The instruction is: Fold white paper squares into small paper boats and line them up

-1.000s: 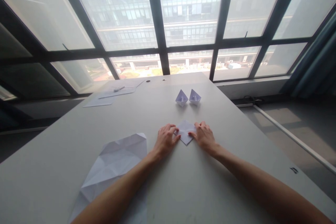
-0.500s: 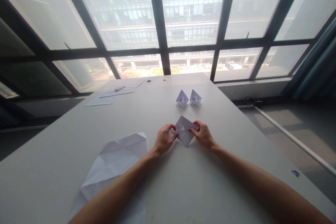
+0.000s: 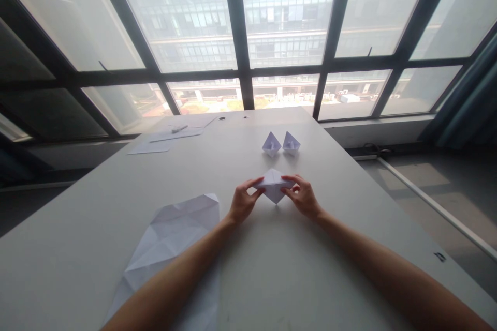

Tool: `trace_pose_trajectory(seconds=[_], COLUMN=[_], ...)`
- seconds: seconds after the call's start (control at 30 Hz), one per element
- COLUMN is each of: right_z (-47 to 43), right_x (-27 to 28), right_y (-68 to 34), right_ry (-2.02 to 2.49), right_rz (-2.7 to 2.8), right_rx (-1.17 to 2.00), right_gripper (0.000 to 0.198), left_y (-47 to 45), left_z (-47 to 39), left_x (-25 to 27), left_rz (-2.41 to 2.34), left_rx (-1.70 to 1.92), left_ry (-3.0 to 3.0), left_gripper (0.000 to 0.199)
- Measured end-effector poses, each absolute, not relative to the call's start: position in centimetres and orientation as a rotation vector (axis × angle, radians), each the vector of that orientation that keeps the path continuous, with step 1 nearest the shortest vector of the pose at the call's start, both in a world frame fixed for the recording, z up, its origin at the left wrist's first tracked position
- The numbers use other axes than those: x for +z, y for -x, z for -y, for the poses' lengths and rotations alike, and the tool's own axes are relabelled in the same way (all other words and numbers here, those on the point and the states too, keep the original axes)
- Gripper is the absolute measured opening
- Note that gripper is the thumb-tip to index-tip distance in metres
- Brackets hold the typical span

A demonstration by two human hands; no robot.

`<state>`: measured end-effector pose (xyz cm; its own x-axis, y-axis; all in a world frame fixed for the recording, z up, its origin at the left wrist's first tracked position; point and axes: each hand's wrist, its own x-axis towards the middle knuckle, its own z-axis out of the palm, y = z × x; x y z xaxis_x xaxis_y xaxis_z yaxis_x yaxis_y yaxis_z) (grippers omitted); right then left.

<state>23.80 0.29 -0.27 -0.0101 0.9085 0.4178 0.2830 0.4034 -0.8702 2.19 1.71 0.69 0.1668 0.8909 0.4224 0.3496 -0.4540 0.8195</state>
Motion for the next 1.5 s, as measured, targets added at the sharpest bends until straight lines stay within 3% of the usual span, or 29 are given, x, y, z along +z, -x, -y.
trace_pose_trajectory(seconds=[0.17,0.27,0.37,0.47,0.67,0.83,1.0,1.17,1.3,1.5], right_z=[0.3,0.6,0.8,1.2,2.4,2.2,1.9,2.0,1.8,1.8], right_x=[0.3,0.7,0.9,1.1,1.5,0.2,-1.3,-1.3,-1.2,-1.4], right_y=[-23.9,-24.1,-24.0,-23.6,-22.1,-21.8,-22.1,-22.0,-21.9,-21.9], right_ry=[1.184,1.259,1.359,1.436,1.486,1.454,1.468,1.671,1.825,1.804], right_rz=[1.667,1.84,2.035,2.215,2.312,2.267,2.366,2.283,2.196,2.113], right_rx=[0.323,0.174,0.073,0.079,0.023,0.075,0.196,0.211,0.21,0.209], right_gripper=[0.016,0.02,0.026,0.034,0.023,0.041,0.066,0.078,0.075,0.062], left_y=[-2.4,-2.3,-2.1,-1.9,-2.7,-3.0,-2.8,-3.1,-3.3,-3.2], left_z=[-0.9,-0.6,-1.0,-1.5,-1.1,-1.1,-1.3,-1.0,-0.6,-0.4], left_x=[1.0,1.0,0.7,0.4,0.4,-0.7,-1.3,-1.1,-1.0,-1.0], left_rz=[-1.313,-1.407,-1.4,-1.366,-1.308,-1.173,-1.226,-1.321,-1.417,-1.531], left_rx=[1.394,1.416,1.155,0.823,0.672,0.338,0.302,0.224,0.241,0.352], left_ry=[-2.143,-2.243,-2.404,-2.494,-2.656,-2.766,-2.779,-2.759,-2.717,-2.691], left_gripper=[0.013,0.014,0.022,0.036,0.043,0.054,0.062,0.065,0.069,0.056])
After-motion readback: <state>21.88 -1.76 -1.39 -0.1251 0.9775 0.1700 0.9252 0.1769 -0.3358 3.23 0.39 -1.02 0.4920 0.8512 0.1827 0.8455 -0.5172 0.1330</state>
